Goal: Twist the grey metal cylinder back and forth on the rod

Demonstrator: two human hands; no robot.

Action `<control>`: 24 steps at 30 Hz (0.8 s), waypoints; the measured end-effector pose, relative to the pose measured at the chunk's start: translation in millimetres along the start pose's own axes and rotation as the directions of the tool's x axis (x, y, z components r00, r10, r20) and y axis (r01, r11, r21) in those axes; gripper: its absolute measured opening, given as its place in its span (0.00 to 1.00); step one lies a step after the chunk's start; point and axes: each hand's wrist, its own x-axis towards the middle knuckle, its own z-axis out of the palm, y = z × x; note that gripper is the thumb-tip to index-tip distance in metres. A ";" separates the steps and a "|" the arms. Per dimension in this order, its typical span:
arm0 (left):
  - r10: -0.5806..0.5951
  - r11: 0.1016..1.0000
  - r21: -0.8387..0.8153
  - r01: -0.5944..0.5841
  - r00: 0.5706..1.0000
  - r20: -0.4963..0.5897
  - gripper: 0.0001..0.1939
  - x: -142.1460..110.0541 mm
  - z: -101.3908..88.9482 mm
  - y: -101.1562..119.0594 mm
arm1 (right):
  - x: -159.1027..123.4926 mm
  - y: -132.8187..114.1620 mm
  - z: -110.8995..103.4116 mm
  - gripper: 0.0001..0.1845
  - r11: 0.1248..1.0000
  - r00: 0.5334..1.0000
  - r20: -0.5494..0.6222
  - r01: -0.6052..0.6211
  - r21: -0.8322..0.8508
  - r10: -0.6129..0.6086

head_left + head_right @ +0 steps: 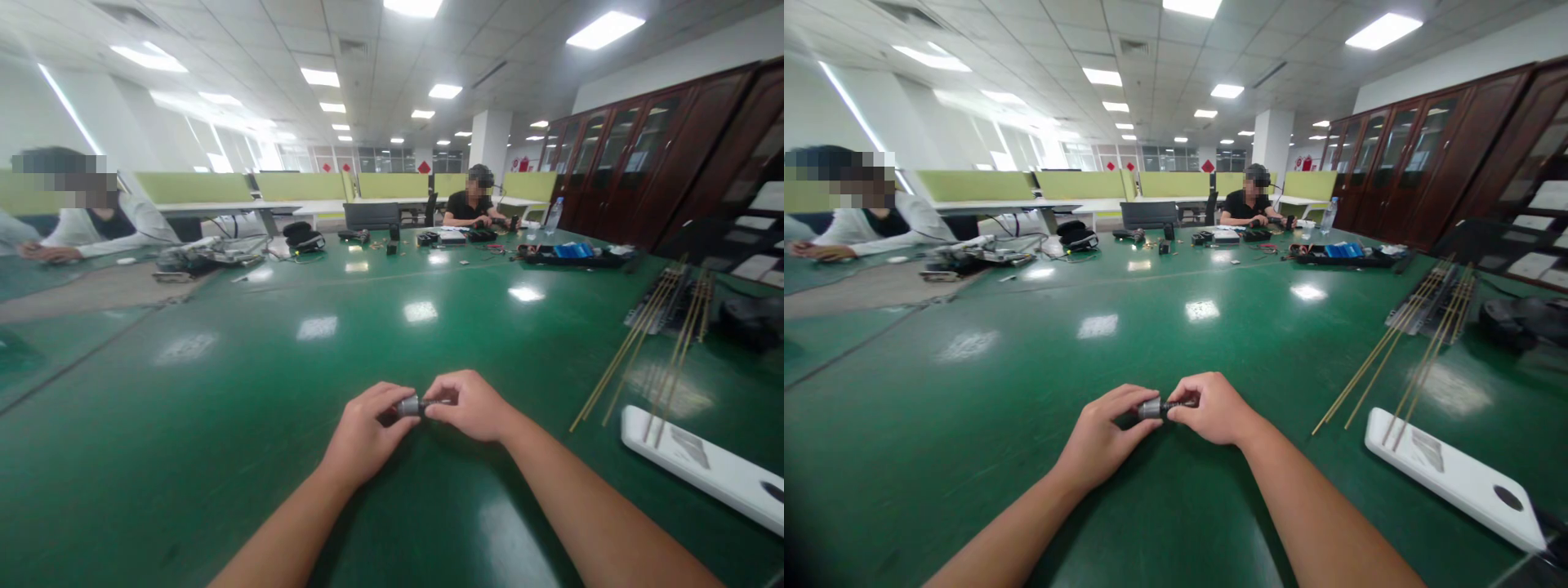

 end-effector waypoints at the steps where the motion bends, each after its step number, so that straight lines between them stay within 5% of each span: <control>1: 0.003 1.000 -0.001 -0.003 1.000 -0.001 0.14 0.0 -0.2 -0.1 | 0.0 0.0 0.0 0.05 1.000 1.000 0.001 0.001 0.000 -0.001; 24: 0.018 1.000 0.013 -0.018 1.000 -0.012 0.13 1.8 0.4 0.6 | -0.2 -0.5 -4.0 0.05 0.998 0.999 0.031 -0.028 0.049 0.026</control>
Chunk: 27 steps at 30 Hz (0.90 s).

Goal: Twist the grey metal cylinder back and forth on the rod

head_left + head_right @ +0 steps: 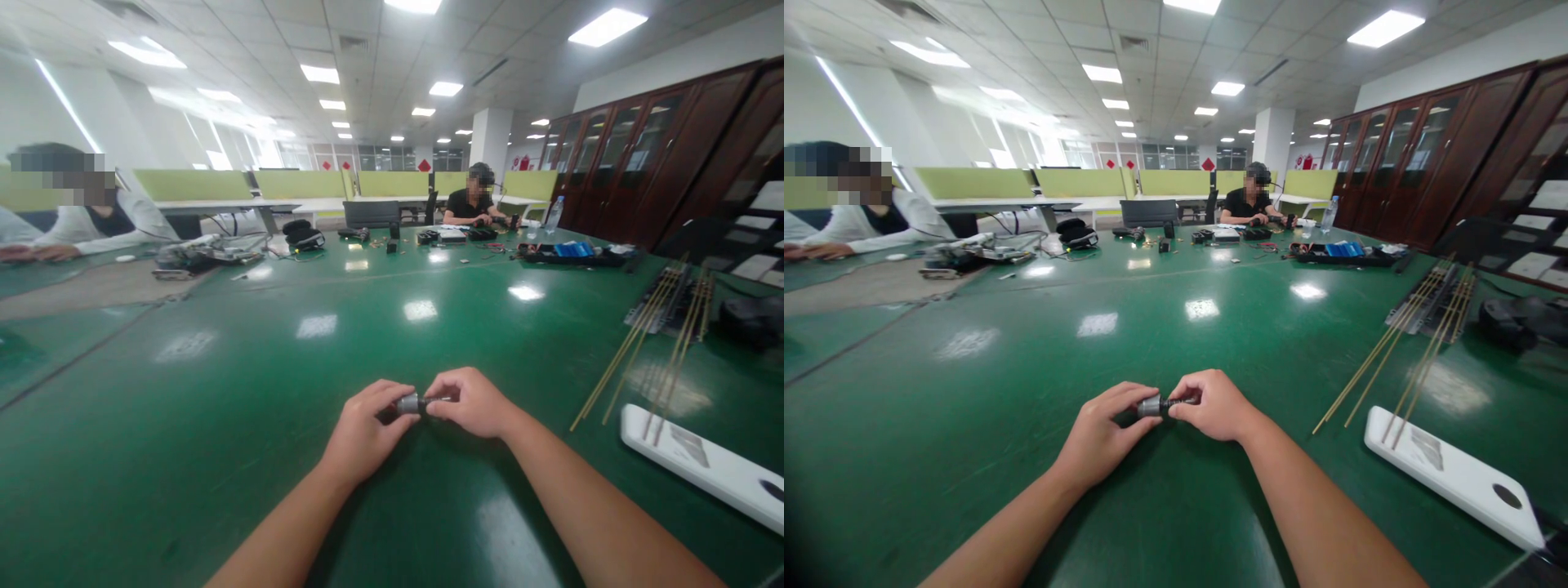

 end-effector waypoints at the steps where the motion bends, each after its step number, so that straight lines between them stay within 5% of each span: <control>1: 0.001 1.000 0.000 -0.001 1.000 -0.002 0.13 -0.2 0.0 0.1 | 0.1 0.2 0.0 0.05 1.000 1.000 0.002 -0.002 0.007 0.002; 27: 0.011 1.000 0.015 -0.010 0.999 -0.038 0.14 1.1 -2.3 -1.1 | 0.6 1.5 -0.6 0.06 0.998 0.998 0.014 -0.062 0.029 0.062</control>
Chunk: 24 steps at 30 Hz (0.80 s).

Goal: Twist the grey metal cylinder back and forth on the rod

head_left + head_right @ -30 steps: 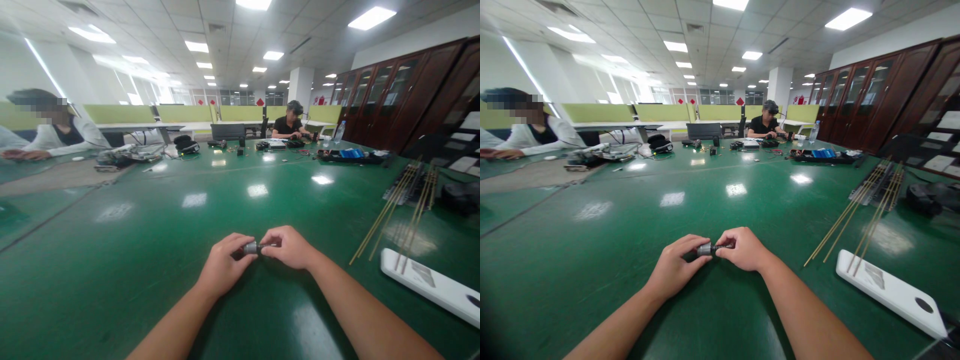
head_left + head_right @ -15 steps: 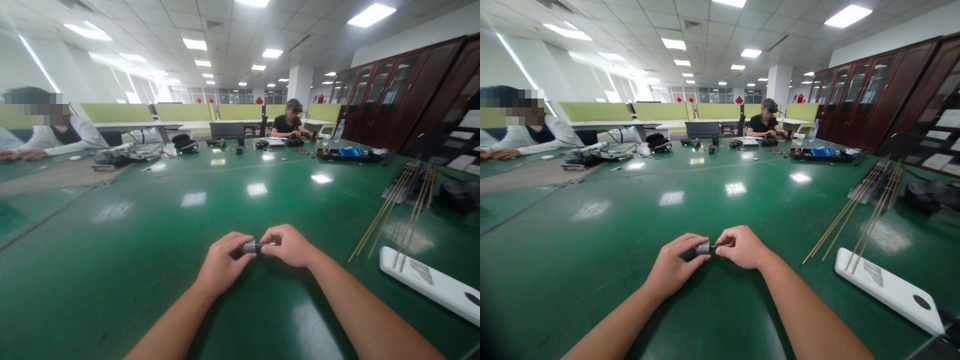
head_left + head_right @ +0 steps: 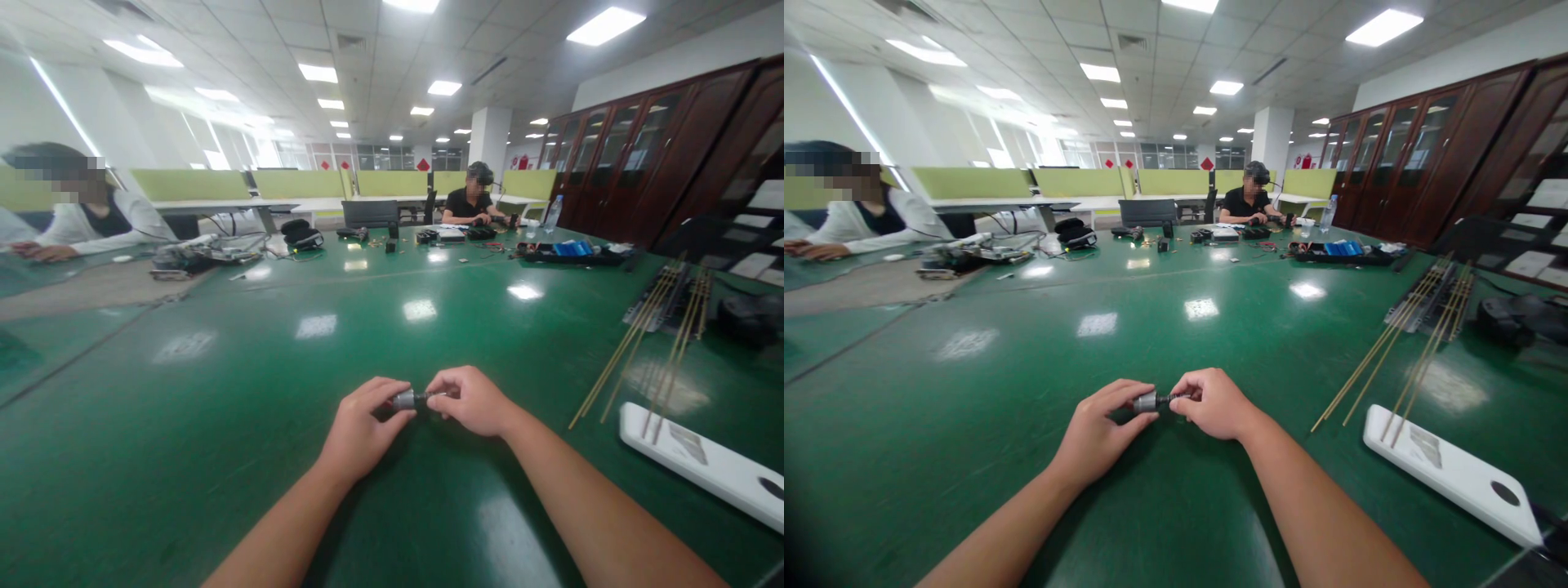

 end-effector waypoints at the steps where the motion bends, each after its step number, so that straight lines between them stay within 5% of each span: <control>1: -0.003 1.000 -0.006 0.003 1.000 -0.003 0.14 0.2 0.0 0.2 | -0.2 0.2 0.0 0.06 1.000 1.000 -0.006 0.005 -0.004 -0.005; 24: -0.023 0.999 -0.042 0.021 0.999 -0.040 0.13 1.3 0.5 -0.7 | -0.6 0.9 -1.2 0.07 0.996 0.997 -0.055 0.053 -0.066 -0.056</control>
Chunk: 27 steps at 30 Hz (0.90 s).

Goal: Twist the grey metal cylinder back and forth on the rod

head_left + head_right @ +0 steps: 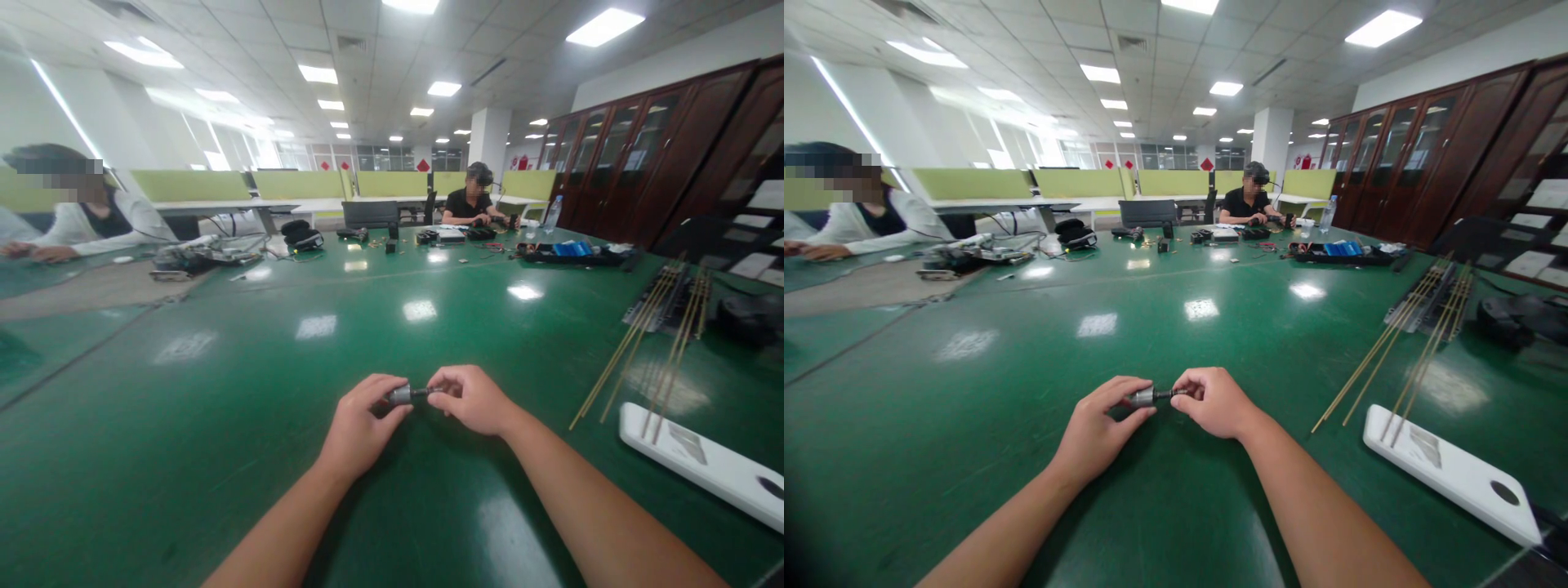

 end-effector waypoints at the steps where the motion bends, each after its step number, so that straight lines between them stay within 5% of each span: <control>1: -0.002 1.000 0.002 0.002 1.000 0.000 0.13 0.1 -0.1 -0.2 | -0.1 -0.3 -0.1 0.07 1.000 1.000 -0.002 0.006 -0.006 -0.006; 27: -0.044 0.999 -0.003 0.044 0.999 -0.017 0.14 -0.9 -0.4 -3.7 | 1.5 2.7 -1.9 0.07 0.999 0.999 -0.035 -0.009 -0.040 0.008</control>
